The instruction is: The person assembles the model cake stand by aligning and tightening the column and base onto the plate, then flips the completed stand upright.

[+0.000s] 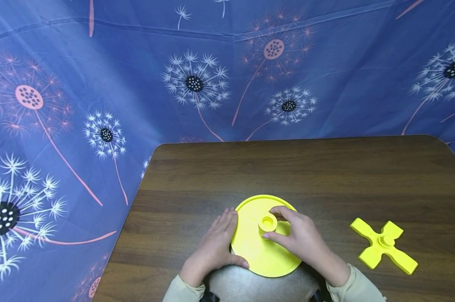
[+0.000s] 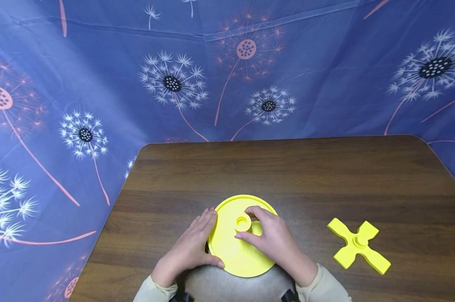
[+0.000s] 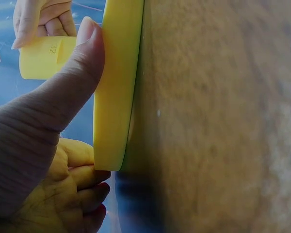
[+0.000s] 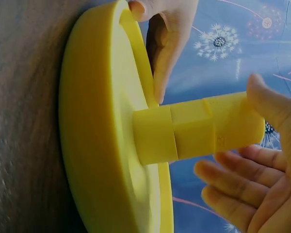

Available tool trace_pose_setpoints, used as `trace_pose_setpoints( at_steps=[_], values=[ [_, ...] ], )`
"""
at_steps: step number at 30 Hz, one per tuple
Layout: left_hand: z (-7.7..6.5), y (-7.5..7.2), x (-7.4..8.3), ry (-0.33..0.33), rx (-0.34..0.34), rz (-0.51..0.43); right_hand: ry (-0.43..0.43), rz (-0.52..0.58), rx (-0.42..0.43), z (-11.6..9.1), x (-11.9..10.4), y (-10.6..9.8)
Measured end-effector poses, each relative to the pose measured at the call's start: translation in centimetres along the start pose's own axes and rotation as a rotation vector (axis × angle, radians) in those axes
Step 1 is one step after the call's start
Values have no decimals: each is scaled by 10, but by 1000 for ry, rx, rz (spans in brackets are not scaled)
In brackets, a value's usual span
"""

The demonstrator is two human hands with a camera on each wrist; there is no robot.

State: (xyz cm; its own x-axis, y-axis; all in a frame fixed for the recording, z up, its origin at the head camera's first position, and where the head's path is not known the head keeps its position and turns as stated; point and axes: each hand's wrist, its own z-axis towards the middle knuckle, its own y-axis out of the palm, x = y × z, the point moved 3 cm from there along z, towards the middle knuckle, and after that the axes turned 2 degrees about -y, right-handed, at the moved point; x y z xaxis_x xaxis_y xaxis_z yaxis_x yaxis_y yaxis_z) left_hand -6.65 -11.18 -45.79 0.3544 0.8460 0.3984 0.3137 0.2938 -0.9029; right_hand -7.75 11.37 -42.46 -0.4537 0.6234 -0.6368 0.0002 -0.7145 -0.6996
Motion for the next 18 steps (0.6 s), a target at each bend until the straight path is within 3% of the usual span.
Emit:
trace_pose_setpoints(
  at_steps=[4, 12, 18],
  values=[
    [0, 0, 0, -3, -1, -11, -25, 48, -72, 1, 4, 0],
    [-1, 0, 0, -1, 2, -17, -142, 294, -250, 5, 10, -5],
    [-1, 0, 0, 2, 7, -15, -84, 325, -295, 7, 11, -6]
  ],
)
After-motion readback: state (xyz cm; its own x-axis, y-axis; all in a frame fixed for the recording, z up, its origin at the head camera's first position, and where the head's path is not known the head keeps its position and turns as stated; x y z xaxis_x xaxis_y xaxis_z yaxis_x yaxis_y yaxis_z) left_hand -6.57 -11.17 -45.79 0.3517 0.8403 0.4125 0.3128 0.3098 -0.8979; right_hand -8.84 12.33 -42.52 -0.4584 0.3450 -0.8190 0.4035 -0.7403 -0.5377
